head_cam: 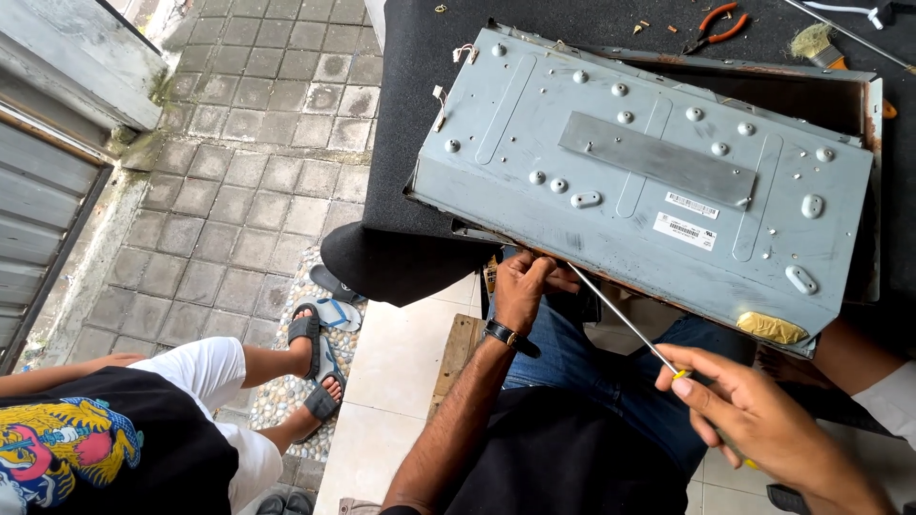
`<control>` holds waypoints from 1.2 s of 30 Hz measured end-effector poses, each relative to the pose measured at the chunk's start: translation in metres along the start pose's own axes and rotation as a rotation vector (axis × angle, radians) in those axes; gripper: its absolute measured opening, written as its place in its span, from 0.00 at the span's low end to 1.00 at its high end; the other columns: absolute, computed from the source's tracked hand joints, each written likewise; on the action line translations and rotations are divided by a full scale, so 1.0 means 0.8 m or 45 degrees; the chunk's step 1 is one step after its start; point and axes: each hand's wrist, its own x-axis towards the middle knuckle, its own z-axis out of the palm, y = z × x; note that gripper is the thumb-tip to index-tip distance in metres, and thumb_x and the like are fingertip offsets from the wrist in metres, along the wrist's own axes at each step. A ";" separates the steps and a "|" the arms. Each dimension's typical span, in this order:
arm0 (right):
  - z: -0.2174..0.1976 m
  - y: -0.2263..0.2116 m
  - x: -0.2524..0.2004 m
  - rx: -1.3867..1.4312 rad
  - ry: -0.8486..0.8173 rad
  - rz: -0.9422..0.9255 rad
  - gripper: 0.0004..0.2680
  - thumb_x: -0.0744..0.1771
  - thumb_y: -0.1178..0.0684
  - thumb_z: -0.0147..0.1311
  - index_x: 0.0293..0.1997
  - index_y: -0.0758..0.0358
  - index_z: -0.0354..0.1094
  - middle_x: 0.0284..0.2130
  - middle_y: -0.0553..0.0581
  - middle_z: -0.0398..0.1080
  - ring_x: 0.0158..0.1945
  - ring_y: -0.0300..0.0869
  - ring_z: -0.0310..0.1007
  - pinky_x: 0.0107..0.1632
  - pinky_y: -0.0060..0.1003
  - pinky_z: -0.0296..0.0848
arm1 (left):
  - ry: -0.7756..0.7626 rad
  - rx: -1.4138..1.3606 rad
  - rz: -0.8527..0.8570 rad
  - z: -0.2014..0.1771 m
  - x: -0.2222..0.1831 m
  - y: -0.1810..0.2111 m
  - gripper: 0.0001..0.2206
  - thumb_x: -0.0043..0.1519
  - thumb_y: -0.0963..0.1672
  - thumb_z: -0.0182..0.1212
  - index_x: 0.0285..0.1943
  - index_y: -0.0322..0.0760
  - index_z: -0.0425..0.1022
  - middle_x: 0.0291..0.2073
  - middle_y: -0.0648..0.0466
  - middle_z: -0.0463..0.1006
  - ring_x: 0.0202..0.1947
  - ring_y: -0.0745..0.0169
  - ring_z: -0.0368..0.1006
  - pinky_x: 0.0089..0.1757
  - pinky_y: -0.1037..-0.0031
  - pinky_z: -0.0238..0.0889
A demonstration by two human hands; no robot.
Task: Disassembling a flat-screen monitor using hands and a screwdriver
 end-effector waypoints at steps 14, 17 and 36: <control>-0.024 -0.100 -0.019 -0.711 0.059 0.128 0.19 0.69 0.49 0.50 0.69 0.30 0.68 0.13 0.63 0.67 0.12 0.45 0.58 0.15 0.36 0.59 | 0.022 0.095 -0.005 0.006 -0.014 0.012 0.09 0.56 0.40 0.52 0.30 0.28 0.77 0.28 0.40 0.84 0.24 0.49 0.82 0.30 0.75 0.72; -0.021 -0.131 -0.026 -0.900 0.010 0.288 0.19 0.70 0.46 0.48 0.69 0.21 0.67 0.13 0.61 0.63 0.14 0.45 0.63 0.21 0.35 0.71 | 0.039 -0.008 0.003 0.007 -0.014 0.004 0.13 0.57 0.40 0.55 0.21 0.41 0.59 0.26 0.36 0.82 0.27 0.45 0.84 0.26 0.76 0.70; -0.004 0.041 -0.075 -0.566 0.339 -0.159 0.21 0.66 0.50 0.52 0.68 0.32 0.71 0.40 0.35 0.83 0.16 0.39 0.69 0.28 0.32 0.75 | -0.009 -0.018 -0.009 0.008 -0.009 -0.001 0.11 0.60 0.40 0.52 0.29 0.25 0.76 0.28 0.35 0.83 0.25 0.47 0.82 0.29 0.73 0.76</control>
